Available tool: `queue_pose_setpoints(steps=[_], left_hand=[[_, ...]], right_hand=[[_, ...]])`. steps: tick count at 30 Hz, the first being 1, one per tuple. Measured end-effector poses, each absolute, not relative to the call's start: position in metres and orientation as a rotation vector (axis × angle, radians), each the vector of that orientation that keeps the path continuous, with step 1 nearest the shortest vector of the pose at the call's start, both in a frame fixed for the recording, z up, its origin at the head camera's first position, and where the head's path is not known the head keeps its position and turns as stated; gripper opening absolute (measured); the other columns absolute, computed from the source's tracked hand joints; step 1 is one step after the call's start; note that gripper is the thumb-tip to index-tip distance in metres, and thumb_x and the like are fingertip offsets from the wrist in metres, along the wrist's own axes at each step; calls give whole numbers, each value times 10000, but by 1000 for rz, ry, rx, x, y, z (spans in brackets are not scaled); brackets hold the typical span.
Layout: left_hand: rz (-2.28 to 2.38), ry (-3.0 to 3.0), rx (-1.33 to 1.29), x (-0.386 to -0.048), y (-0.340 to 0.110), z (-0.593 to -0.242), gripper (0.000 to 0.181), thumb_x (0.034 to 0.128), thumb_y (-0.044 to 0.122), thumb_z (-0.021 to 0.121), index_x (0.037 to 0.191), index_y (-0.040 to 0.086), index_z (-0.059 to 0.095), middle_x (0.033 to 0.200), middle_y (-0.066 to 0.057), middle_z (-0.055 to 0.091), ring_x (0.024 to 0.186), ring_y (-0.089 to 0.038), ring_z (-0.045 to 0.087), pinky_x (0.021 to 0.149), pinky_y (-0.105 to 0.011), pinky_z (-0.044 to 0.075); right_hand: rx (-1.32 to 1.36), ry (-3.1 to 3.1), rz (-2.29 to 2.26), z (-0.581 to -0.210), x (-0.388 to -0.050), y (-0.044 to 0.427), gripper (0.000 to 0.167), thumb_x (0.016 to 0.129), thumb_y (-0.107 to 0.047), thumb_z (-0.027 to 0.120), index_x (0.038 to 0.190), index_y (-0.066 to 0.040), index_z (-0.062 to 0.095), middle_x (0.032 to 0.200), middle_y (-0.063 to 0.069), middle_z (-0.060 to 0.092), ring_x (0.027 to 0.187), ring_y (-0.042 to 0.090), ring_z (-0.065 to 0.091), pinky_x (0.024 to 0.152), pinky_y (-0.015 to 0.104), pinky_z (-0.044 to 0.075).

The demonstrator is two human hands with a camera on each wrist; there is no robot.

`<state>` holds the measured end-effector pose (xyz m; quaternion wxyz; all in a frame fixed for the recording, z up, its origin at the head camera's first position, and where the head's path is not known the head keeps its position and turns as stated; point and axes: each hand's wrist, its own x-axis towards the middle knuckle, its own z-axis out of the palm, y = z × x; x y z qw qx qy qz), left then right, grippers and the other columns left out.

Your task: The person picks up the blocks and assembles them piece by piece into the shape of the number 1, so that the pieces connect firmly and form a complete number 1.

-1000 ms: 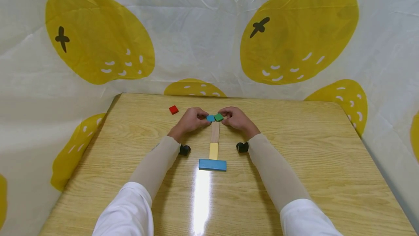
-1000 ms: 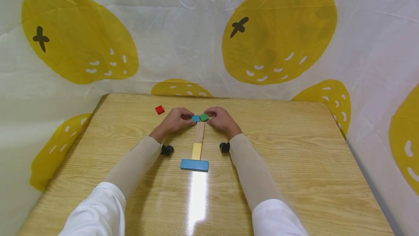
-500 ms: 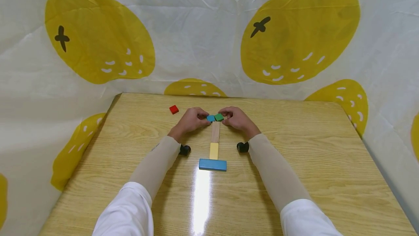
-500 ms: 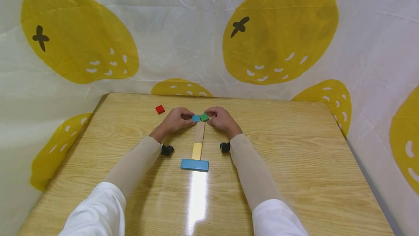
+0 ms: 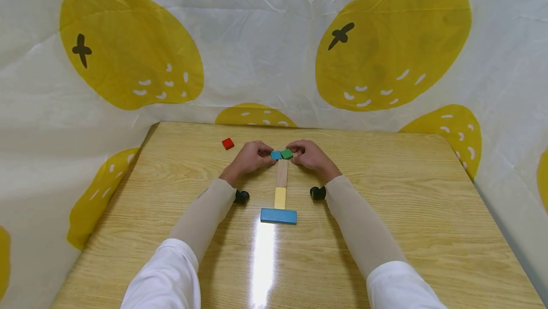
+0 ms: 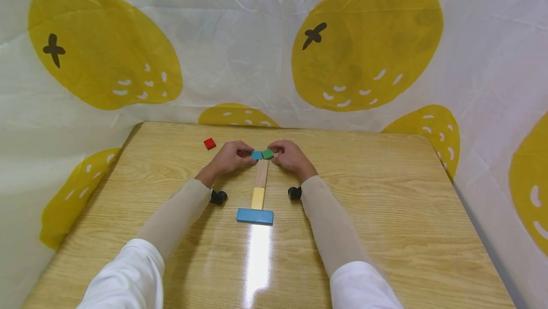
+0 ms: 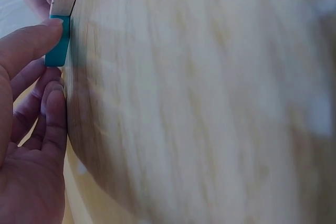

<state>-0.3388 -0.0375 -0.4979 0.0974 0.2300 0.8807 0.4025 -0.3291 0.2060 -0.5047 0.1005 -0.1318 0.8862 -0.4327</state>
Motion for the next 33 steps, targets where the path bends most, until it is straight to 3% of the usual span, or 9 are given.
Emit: queue_pose_setpoints(steps=[20, 33], left_hand=[[1328, 2627, 558, -338, -50, -502, 444, 907, 259, 832, 1273, 29, 732, 1213, -113, 731, 1088, -263, 684, 989, -414, 571], [1407, 2671, 477, -337, -72, -501, 424, 909, 207, 828, 1260, -8, 729, 1241, -166, 724, 1093, -307, 697, 986, -427, 578]], right_hand=[[-344, 2612, -1246, -504, -330, 205, 453, 954, -18, 692, 1403, -30, 638, 1174, 155, 634, 959, 242, 504, 881, 341, 436], [-358, 2592, -1272, -504, -327, 206, 452, 968, -17, 686, 1415, -10, 622, 1215, 172, 630, 966, 245, 505, 902, 372, 451]])
